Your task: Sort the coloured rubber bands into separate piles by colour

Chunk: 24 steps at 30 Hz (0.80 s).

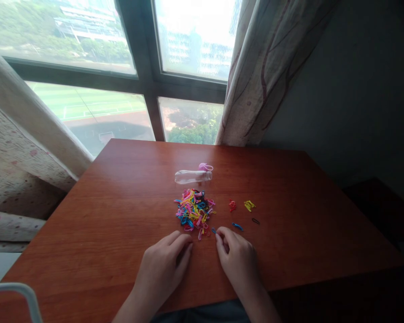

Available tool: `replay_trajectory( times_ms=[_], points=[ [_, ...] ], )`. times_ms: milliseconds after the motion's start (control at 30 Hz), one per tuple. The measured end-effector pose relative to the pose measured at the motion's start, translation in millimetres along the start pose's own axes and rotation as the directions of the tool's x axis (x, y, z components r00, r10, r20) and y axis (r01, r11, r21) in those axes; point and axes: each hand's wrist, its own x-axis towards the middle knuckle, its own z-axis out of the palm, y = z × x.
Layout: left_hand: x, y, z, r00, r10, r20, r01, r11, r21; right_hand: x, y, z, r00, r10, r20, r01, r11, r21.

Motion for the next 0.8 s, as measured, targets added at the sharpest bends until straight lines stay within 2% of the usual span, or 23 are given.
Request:
replay_trajectory(
  times_ms=[300, 433, 567, 800],
  points=[
    [-2.0, -1.2, 2.0, 1.000, 0.014, -0.016, -0.013, 0.999, 0.041, -3.9, 2.7, -3.1, 1.000, -0.009, 0.001, 0.009, 0.998, 0.068],
    [4.6, 8.0, 0.7, 1.000, 0.024, 0.016, -0.024, 0.999, 0.047, -10.4, 6.2, -5.3, 1.000, 0.011, -0.001, -0.011, 0.994, 0.106],
    [23.1, 26.6, 0.1, 0.990, 0.053, 0.133, -0.066, 0.993, 0.095, -18.9, 9.8, -7.7, 1.000, 0.006, 0.015, -0.008, 0.993, 0.117],
    [60.5, 50.7, -2.7, 0.920, 0.095, 0.381, -0.195, 0.953, 0.233, -21.5, 9.4, -11.3, 0.999, -0.049, -0.007, 0.049, 0.992, 0.116]
  ],
)
